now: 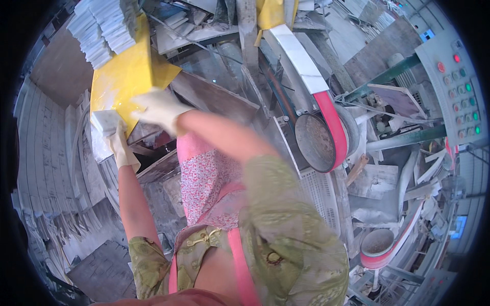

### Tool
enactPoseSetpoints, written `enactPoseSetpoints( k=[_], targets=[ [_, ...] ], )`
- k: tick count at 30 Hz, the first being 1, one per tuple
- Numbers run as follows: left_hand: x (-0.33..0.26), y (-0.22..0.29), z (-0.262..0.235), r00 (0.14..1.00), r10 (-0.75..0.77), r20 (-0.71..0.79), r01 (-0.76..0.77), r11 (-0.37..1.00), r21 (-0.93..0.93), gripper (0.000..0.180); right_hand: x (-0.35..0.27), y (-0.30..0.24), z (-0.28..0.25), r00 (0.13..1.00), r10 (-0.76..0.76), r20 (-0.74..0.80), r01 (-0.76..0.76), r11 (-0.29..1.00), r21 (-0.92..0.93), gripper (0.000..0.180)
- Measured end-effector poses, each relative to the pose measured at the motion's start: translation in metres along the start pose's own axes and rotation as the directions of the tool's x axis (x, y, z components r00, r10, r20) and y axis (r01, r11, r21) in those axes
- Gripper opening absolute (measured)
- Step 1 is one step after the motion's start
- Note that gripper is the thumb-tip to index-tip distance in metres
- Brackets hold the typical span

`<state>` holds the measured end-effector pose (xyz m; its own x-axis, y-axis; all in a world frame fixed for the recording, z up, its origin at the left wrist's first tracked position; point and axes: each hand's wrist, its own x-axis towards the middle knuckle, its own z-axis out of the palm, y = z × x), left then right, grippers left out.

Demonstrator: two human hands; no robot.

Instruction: The person repeatedly picks up small white rectangular tiles from a yellow tray and stacks them on a growing pile. The person uses both hands to handle the tiles and maintain alignment while stacking.

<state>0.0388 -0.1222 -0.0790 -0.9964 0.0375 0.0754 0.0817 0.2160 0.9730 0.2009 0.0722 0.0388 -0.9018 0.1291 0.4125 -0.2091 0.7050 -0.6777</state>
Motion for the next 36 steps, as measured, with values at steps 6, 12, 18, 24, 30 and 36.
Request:
enactPoseSetpoints(
  k=[6, 12, 18, 24, 30, 36],
  targets=[
    [0.001, -0.007, 0.002, 0.986, 0.159, -0.051, -0.166, 0.973, -0.158, 0.046, -0.163, 0.125, -0.209, 0.798, 0.485, -0.357, -0.499, 0.865, 0.06, 0.04],
    [0.002, -0.003, 0.0, 0.998, 0.054, -0.014, -0.056, 0.984, -0.172, 0.043, -0.297, 0.156, -0.309, 0.827, 0.469, -0.311, -0.525, 0.443, -0.727, 0.067],
    [0.002, 0.002, 0.004, 0.996, 0.065, -0.069, -0.074, 0.986, -0.147, 0.048, -0.28, 0.182, -0.287, 0.782, 0.485, -0.392, -0.494, 0.099, -0.864, 0.076],
    [0.0, 0.005, 0.002, 0.992, 0.065, -0.106, -0.08, 0.987, -0.139, 0.041, -0.269, 0.179, -0.305, 0.826, 0.433, -0.36, -0.515, 0.323, -0.794, 0.063],
    [-0.004, 0.014, 0.001, 0.996, 0.006, -0.093, -0.013, 0.997, -0.077, 0.048, -0.249, 0.198, -0.304, 0.93, 0.272, -0.249, -0.293, 0.133, -0.947, 0.061],
    [-0.037, 0.053, 0.009, 0.992, -0.106, -0.073, 0.091, 0.978, -0.185, 0.052, -0.221, 0.227, -0.302, 0.863, 0.455, -0.219, -0.257, 0.023, -0.966, 0.06]
  ],
)
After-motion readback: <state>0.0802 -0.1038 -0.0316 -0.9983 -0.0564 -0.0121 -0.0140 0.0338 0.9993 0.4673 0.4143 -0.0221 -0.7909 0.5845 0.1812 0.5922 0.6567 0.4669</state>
